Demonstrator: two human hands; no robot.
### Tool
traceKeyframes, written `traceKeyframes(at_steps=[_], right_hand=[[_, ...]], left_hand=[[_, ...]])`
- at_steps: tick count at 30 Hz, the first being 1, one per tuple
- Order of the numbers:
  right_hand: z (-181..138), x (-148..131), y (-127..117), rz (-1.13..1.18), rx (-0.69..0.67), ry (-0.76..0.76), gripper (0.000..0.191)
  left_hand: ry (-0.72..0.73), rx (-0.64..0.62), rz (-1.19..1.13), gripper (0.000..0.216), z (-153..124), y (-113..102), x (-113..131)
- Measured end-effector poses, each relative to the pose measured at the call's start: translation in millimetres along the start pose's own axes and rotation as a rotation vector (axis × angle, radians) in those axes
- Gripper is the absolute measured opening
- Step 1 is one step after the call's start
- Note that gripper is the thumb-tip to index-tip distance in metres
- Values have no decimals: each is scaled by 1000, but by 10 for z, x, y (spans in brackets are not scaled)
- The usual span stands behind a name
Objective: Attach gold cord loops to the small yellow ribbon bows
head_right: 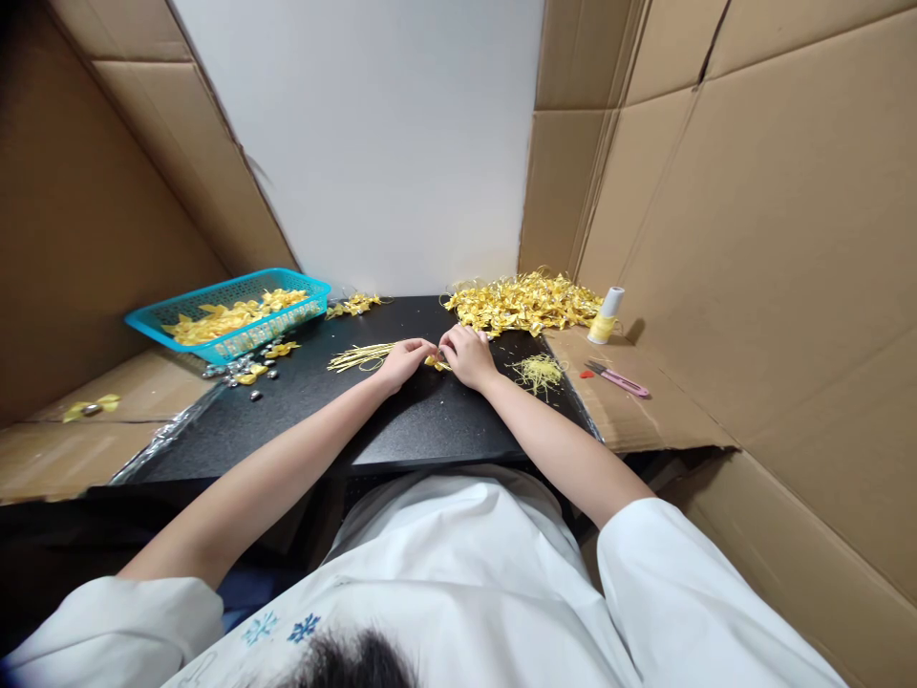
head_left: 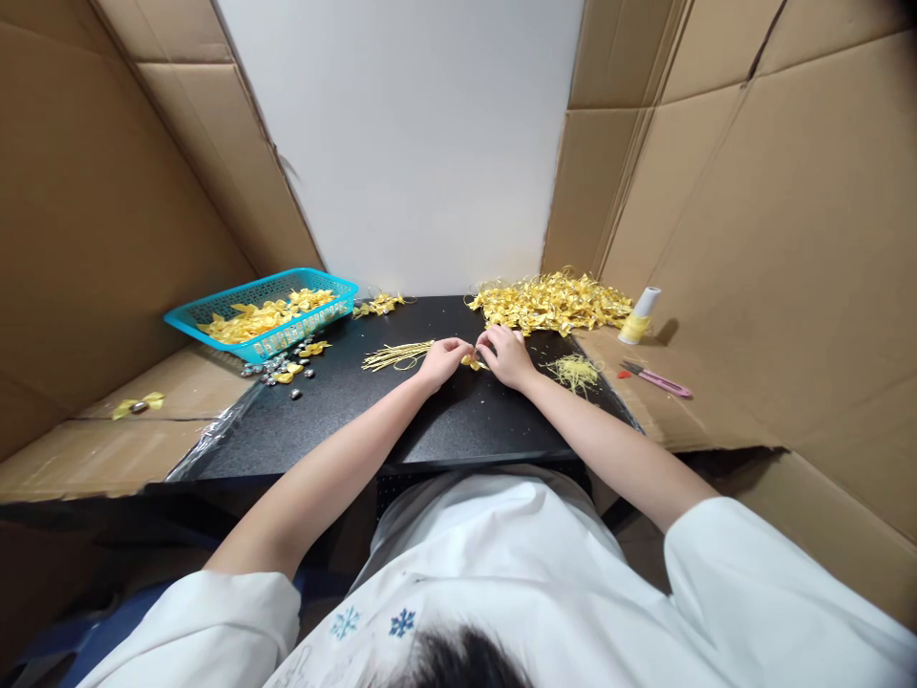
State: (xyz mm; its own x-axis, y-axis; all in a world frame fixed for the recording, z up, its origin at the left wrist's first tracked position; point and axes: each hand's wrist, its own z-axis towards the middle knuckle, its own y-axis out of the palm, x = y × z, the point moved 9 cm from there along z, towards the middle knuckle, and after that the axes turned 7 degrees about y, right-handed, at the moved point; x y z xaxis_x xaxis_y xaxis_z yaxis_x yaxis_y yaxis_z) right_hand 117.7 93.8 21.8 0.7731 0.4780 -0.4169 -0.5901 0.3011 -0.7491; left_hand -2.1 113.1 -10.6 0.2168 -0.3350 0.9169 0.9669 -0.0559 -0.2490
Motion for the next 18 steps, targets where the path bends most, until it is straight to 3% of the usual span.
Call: traceKeyframes(at_steps=[18], right_hand=[[-6,-17,-11,18,-5,3,14]], left_hand=[[102,-139,197,21,29,77,18]])
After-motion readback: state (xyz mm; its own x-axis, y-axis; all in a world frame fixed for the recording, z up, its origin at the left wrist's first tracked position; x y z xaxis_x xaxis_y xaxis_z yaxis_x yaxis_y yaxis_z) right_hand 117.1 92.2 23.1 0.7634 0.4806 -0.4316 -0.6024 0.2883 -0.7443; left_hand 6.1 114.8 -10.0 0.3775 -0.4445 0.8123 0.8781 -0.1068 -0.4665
